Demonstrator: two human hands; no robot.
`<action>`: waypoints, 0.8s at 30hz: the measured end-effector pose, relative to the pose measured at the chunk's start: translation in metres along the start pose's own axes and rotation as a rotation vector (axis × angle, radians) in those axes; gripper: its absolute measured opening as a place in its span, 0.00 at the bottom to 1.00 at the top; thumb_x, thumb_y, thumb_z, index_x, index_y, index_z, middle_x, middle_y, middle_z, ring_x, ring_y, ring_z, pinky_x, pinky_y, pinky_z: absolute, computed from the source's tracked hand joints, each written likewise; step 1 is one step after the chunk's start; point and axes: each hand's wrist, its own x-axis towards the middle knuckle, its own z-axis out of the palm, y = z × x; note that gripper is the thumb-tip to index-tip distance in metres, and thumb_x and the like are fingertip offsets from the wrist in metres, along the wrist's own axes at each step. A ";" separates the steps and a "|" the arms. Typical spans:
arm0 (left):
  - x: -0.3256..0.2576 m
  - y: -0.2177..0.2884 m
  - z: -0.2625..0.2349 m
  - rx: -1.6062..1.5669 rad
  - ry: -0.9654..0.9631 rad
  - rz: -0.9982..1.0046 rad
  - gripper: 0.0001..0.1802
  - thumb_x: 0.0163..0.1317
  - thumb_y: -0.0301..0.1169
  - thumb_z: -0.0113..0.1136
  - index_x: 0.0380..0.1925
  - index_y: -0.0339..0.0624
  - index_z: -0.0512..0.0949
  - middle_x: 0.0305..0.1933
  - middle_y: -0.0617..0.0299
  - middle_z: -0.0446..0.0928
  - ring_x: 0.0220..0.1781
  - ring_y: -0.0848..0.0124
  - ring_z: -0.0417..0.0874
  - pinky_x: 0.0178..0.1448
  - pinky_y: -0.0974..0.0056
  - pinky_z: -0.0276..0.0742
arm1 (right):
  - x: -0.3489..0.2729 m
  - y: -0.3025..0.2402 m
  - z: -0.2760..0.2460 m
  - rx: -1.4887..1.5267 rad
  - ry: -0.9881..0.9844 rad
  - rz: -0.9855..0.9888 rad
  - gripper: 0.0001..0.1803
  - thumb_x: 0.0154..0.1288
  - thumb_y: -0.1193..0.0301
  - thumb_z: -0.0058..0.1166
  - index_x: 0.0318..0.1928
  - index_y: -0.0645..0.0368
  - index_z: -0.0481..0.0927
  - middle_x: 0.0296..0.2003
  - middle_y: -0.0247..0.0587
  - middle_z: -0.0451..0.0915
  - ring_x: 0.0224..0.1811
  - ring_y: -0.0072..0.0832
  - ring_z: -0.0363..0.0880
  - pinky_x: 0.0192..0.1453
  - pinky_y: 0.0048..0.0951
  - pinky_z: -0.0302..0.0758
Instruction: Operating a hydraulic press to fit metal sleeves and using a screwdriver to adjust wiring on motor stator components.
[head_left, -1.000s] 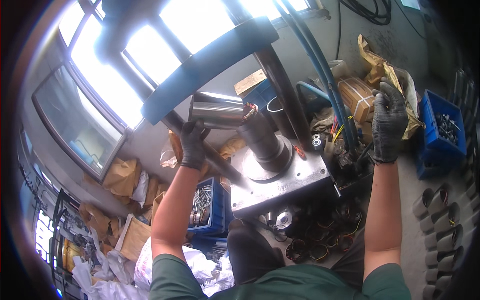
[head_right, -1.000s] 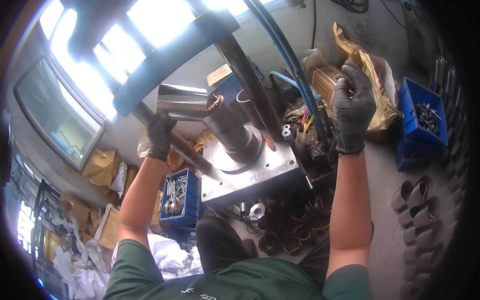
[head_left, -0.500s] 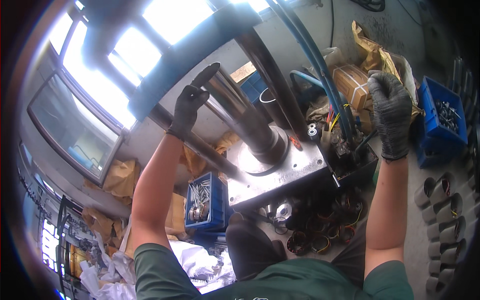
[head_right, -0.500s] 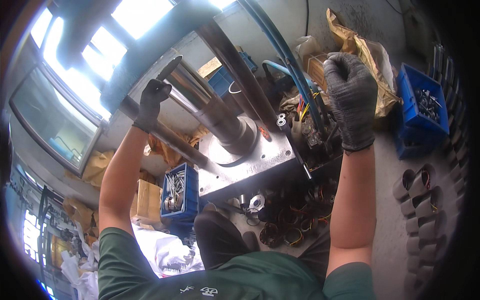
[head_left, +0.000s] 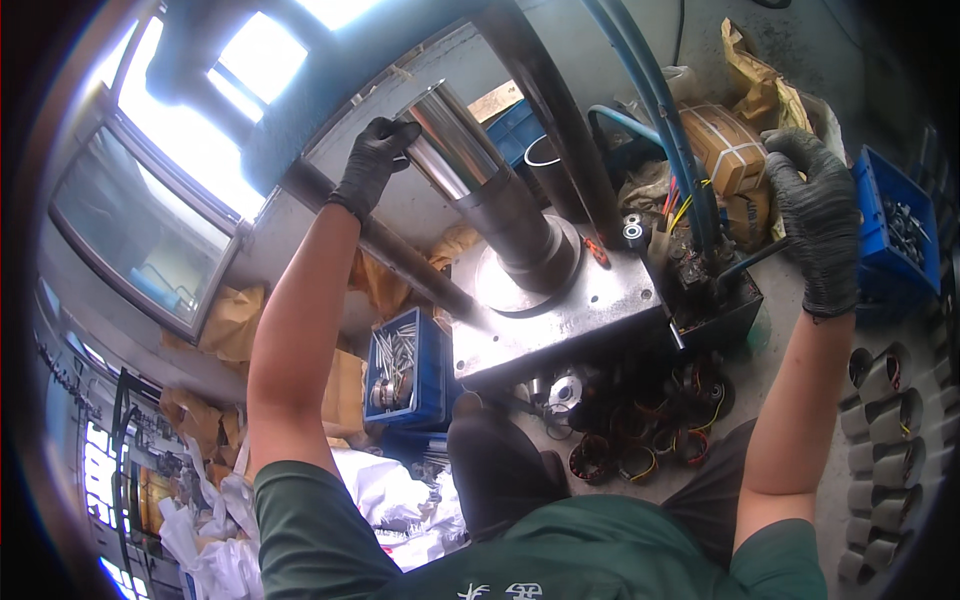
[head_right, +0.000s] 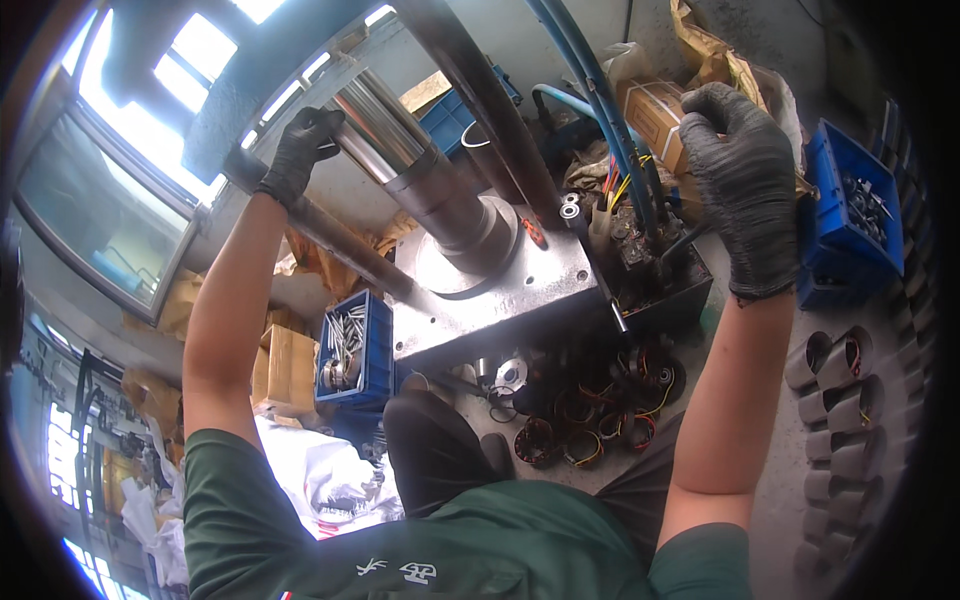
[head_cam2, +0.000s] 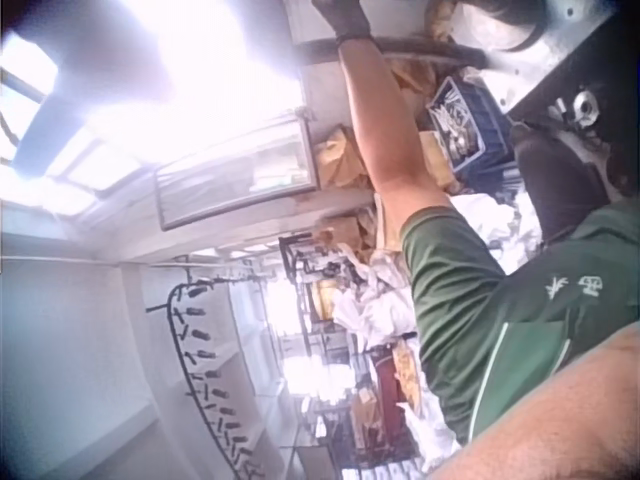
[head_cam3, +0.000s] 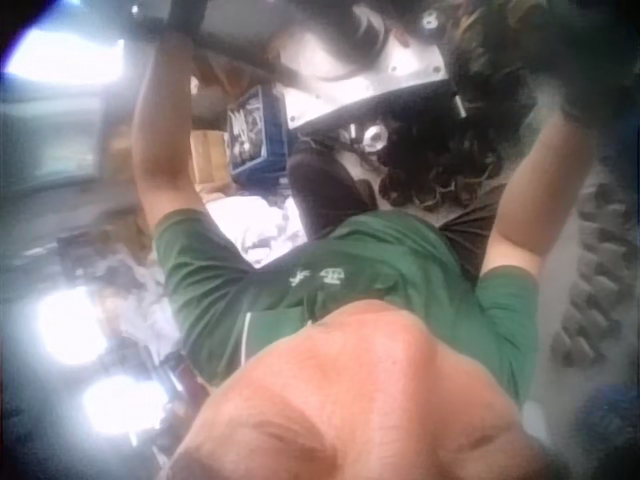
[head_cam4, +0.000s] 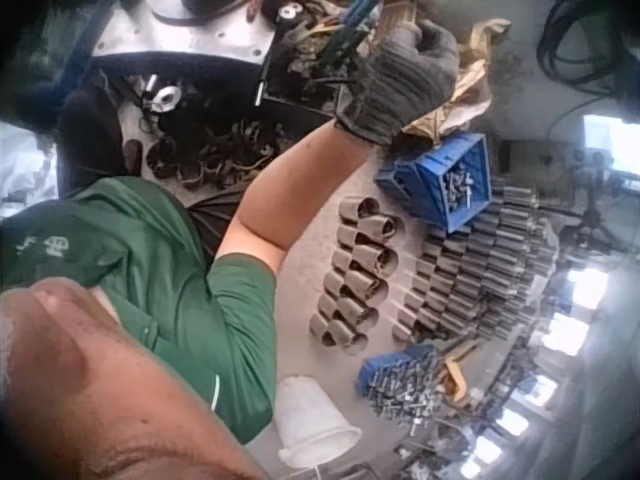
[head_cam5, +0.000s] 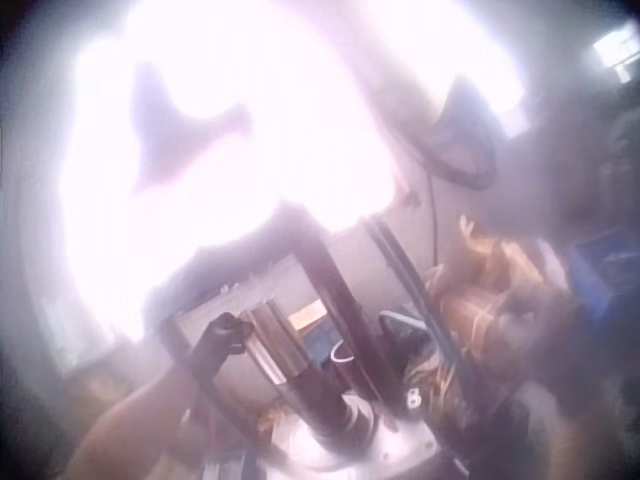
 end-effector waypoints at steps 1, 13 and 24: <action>-0.002 0.000 0.002 0.000 -0.009 0.026 0.22 0.66 0.49 0.74 0.49 0.46 0.82 0.48 0.68 0.82 0.52 0.75 0.82 0.56 0.63 0.79 | 0.000 0.001 -0.001 -0.005 -0.021 -0.002 0.10 0.72 0.72 0.60 0.48 0.63 0.87 0.42 0.45 0.90 0.43 0.34 0.89 0.56 0.34 0.83; -0.002 -0.026 0.011 0.065 0.069 0.135 0.28 0.65 0.49 0.76 0.57 0.45 0.81 0.46 0.64 0.83 0.45 0.73 0.83 0.49 0.65 0.81 | -0.007 -0.017 -0.009 -0.030 -0.186 -0.005 0.25 0.73 0.73 0.58 0.69 0.59 0.80 0.58 0.51 0.86 0.50 0.33 0.90 0.60 0.34 0.83; -0.165 -0.174 0.180 -0.519 0.420 0.195 0.22 0.74 0.32 0.66 0.62 0.33 0.76 0.53 0.54 0.85 0.52 0.69 0.85 0.57 0.62 0.83 | -0.063 -0.061 -0.076 -0.686 -1.291 -0.195 0.24 0.59 0.65 0.63 0.57 0.54 0.85 0.51 0.51 0.87 0.51 0.50 0.88 0.58 0.48 0.85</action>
